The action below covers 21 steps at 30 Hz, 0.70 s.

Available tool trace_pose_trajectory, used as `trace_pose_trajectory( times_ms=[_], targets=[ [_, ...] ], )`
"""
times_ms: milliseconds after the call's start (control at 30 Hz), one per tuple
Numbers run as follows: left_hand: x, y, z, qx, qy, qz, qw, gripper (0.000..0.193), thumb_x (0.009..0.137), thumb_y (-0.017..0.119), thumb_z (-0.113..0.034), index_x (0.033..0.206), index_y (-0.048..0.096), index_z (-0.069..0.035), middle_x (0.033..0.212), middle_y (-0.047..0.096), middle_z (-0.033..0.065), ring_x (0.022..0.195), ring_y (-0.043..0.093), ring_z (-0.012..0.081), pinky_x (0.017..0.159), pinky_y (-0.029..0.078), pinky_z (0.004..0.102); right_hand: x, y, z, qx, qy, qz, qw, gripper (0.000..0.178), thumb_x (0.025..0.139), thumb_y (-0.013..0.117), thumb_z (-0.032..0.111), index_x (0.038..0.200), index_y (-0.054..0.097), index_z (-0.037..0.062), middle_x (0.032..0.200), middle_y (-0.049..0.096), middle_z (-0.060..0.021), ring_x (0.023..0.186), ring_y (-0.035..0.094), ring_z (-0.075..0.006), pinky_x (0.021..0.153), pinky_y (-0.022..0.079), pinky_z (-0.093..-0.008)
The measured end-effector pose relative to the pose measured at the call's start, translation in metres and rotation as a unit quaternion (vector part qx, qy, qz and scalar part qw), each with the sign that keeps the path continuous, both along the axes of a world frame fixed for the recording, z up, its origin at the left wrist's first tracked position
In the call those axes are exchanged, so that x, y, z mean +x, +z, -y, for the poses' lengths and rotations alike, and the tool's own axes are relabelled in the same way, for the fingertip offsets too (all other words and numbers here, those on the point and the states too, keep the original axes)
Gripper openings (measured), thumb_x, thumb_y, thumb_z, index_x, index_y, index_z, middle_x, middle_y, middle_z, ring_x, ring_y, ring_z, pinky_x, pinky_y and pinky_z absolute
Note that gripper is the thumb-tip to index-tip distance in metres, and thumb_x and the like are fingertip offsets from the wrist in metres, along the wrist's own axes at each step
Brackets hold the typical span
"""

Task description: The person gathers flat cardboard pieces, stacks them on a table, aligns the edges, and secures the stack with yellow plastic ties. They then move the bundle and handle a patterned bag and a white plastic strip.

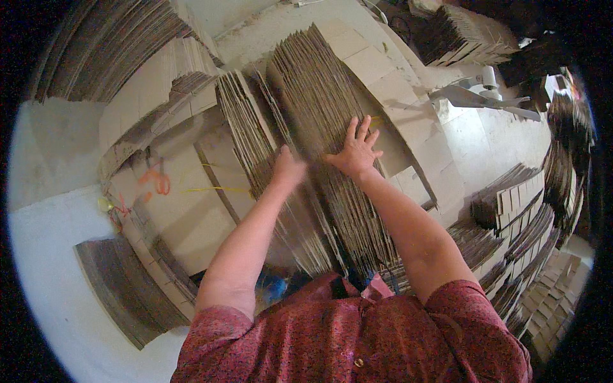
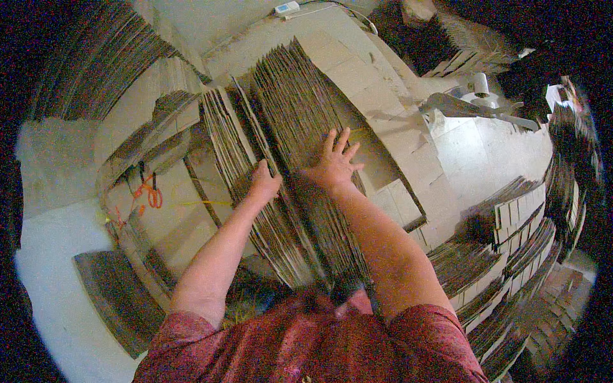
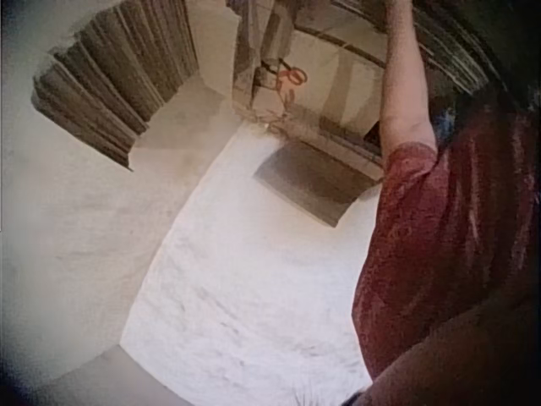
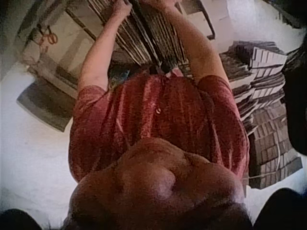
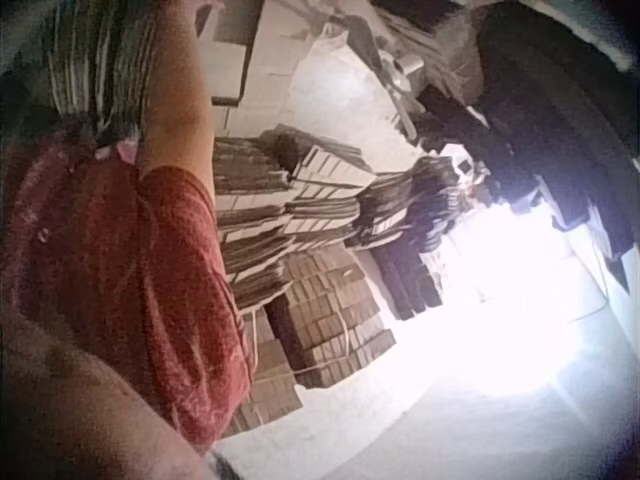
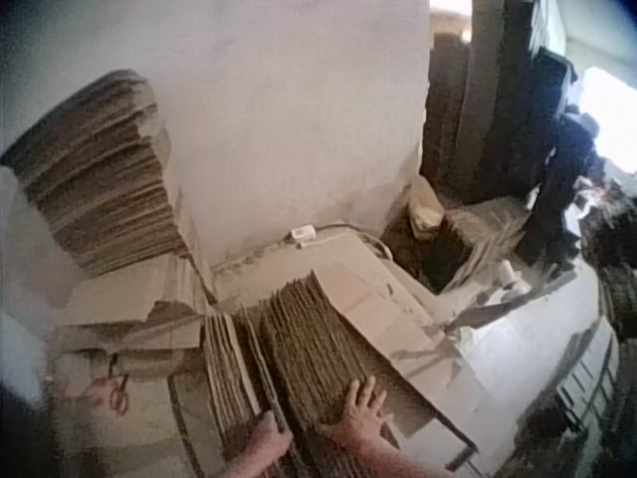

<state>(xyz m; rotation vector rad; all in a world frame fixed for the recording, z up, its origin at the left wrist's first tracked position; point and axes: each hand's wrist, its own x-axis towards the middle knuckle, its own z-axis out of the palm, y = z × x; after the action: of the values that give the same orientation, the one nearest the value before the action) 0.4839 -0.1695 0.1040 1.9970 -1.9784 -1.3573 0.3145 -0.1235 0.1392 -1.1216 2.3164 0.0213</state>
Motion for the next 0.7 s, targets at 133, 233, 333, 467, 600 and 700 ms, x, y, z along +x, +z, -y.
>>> trace_pose_trajectory(
  times_ms=[133, 233, 333, 467, 600, 700],
  targets=[
    [-0.018, 0.025, -0.003, -0.033, -0.018, 0.079, 0.996, 0.057, 0.076, 0.058, -0.018, 0.12, 0.034, 0.009, 0.102, 0.058, 0.0284, 0.097, 0.057, 0.0405, 0.083, 0.046, 0.0438, 0.0, -0.003, 0.0, -0.009, 0.001, -0.005, 1.0, 0.126, 0.053, 0.076, 0.055, 0.143, 0.002, 0.0105, 0.149, -0.008, -0.0146, 0.133, 0.005, -0.0464, 0.091, 0.027, -0.0691],
    [-0.031, 0.056, -0.011, -0.027, -0.022, 0.093, 0.995, 0.058, 0.075, 0.056, -0.014, 0.121, 0.031, 0.009, 0.098, 0.059, 0.0278, 0.093, 0.058, 0.0402, 0.081, 0.047, 0.0452, -0.001, 0.001, 0.001, -0.001, -0.002, 0.0, 1.0, 0.126, 0.052, 0.076, 0.056, 0.143, 0.002, 0.0106, 0.149, -0.009, -0.0148, 0.133, 0.004, -0.0464, 0.091, 0.027, -0.0689],
    [-0.045, 0.067, -0.018, -0.013, -0.042, 0.095, 0.995, 0.056, 0.075, 0.055, -0.012, 0.121, 0.03, 0.009, 0.096, 0.059, 0.0286, 0.09, 0.059, 0.0405, 0.078, 0.048, 0.0458, -0.003, 0.001, 0.0, 0.004, -0.006, 0.005, 1.0, 0.125, 0.053, 0.075, 0.057, 0.143, 0.002, 0.0109, 0.149, -0.01, -0.014, 0.133, 0.004, -0.0464, 0.092, 0.025, -0.0699],
    [-0.05, 0.038, -0.033, -0.034, -0.04, 0.08, 0.995, 0.041, 0.078, 0.052, -0.01, 0.112, 0.04, 0.008, 0.095, 0.059, 0.027, 0.088, 0.059, 0.042, 0.078, 0.047, 0.0472, 0.003, 0.003, 0.004, 0.008, 0.0, 0.0, 1.0, 0.124, 0.054, 0.074, 0.059, 0.143, 0.002, 0.0115, 0.149, -0.01, -0.0137, 0.133, 0.003, -0.0463, 0.092, 0.025, -0.0698],
    [-0.053, 0.004, -0.037, -0.079, -0.034, 0.046, 0.995, 0.033, 0.086, 0.04, -0.009, 0.114, 0.041, 0.007, 0.096, 0.059, 0.0282, 0.09, 0.059, 0.0412, 0.081, 0.046, 0.048, 0.003, 0.001, 0.001, 0.01, 0.006, 0.001, 1.0, 0.125, 0.054, 0.074, 0.059, 0.143, 0.001, 0.0118, 0.149, -0.01, -0.0142, 0.133, 0.003, -0.0466, 0.092, 0.024, -0.0701],
    [-0.05, 0.022, -0.027, 0.026, -0.103, 0.106, 0.989, 0.036, 0.089, 0.033, -0.013, 0.118, 0.039, 0.008, 0.101, 0.057, 0.0292, 0.095, 0.057, 0.0413, 0.083, 0.045, 0.0473, -0.002, 0.0, 0.002, 0.016, 0.002, -0.004, 1.0, 0.125, 0.055, 0.074, 0.06, 0.143, 0.0, 0.012, 0.149, -0.01, -0.0146, 0.133, 0.003, -0.0468, 0.092, 0.024, -0.0708]
  ],
)
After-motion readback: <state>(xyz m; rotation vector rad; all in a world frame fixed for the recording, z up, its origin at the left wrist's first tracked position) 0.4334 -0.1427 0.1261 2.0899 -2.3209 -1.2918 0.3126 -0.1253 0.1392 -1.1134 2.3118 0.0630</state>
